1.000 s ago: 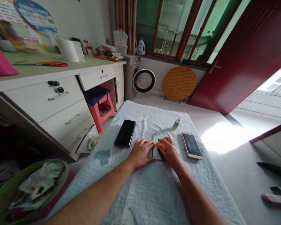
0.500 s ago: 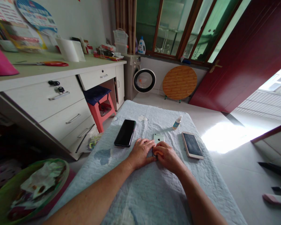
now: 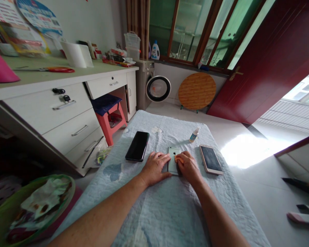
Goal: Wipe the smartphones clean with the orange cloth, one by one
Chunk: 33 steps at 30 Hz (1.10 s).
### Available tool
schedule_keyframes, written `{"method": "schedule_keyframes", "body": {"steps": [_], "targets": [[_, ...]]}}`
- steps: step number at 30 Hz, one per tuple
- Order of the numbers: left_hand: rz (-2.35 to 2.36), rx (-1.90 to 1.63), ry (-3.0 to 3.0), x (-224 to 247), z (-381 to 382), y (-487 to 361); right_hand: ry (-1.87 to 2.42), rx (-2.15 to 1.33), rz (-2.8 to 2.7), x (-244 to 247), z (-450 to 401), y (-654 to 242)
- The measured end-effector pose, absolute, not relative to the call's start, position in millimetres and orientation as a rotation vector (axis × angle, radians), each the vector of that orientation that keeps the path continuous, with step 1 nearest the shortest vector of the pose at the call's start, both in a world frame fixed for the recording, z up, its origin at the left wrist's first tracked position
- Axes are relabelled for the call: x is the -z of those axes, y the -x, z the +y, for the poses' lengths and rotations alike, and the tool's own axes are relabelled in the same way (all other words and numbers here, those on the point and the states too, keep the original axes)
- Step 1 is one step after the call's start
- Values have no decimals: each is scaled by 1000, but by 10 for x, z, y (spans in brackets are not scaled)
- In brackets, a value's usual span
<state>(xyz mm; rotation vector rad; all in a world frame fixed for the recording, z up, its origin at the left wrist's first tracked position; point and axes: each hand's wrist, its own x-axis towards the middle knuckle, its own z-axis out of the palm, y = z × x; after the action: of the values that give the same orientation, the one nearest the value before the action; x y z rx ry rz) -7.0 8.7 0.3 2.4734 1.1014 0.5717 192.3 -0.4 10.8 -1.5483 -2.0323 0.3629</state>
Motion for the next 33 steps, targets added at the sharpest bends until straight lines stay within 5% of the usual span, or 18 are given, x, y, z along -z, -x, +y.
{"method": "schedule_keyframes", "body": {"steps": [17,33], "targets": [[1128,-565,-2458,20,93,62,1594,-693,-2291,-421,-198,-2085],[1115,-579,-2470,17,95,66,1486,-658,-2280,-324,-240,-1859]]}}
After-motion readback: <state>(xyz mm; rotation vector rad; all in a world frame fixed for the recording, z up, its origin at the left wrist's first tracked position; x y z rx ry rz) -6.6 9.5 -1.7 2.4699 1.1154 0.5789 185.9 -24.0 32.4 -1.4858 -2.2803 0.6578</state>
